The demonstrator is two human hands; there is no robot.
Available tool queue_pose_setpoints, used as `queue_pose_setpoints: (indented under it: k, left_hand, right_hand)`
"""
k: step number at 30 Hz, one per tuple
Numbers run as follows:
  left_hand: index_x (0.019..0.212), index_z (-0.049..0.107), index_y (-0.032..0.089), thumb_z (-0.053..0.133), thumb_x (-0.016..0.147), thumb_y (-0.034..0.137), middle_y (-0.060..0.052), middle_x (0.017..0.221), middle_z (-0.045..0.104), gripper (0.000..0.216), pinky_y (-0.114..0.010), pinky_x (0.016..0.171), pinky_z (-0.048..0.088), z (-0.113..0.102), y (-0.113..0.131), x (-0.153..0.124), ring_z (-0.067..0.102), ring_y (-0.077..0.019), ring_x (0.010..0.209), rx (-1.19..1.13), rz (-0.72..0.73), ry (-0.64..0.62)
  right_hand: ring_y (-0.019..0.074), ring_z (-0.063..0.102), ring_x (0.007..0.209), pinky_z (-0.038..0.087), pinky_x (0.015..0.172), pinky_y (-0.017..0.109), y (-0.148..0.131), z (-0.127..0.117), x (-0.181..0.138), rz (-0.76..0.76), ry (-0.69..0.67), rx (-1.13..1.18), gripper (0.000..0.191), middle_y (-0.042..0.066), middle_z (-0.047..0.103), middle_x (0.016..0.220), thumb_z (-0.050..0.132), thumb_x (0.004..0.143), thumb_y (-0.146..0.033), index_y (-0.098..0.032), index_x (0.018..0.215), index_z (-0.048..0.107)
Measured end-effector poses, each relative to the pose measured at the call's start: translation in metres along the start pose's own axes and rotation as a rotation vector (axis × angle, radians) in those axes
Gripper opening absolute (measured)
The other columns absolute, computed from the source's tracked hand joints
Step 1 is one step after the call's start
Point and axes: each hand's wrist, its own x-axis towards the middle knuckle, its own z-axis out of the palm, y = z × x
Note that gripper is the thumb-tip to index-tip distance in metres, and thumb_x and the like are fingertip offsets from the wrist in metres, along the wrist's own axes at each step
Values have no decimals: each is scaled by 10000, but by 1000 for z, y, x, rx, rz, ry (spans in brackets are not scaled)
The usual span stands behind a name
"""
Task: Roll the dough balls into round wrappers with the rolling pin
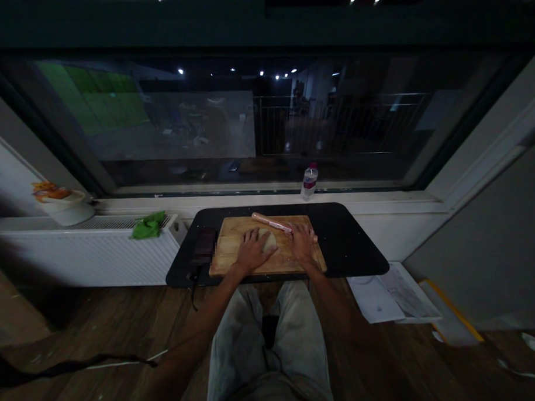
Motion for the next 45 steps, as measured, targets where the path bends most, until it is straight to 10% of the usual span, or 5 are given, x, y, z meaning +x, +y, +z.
queue_pose_setpoints:
  k: [11,24,45]
  left_hand:
    - [1673,608,229,553,1102,617,-237,1776,497,693,-757,1340,280,19,38,-1,384,-523,1664,42,-232,40]
    - [1574,684,274,764,1008,622,-118,1783,517,669,-506,1391,372,-5,-19,24,465,-332,1653,-219,239,-134]
    - [1642,572,262,729,981,747,-158,1688,576,835,-567,1269,403,-5,-9,20,506,-393,1538,-25,78,-121]
  right_hand:
    - [353,559,1406,354,1188,466,-1,-2,0,-4,-9,-35,468,157,750,1481,491,1180,-339,-221,1593,678]
    - [332,582,1362,361,1169,466,-2,-2,-1,7,2,7,414,137,762,1466,465,1198,-349,-229,1501,721]
    - [346,552,1417,348,1188,473,-2,-3,-1,10,-4,4,451,137,750,1484,482,1195,-365,-240,1581,678]
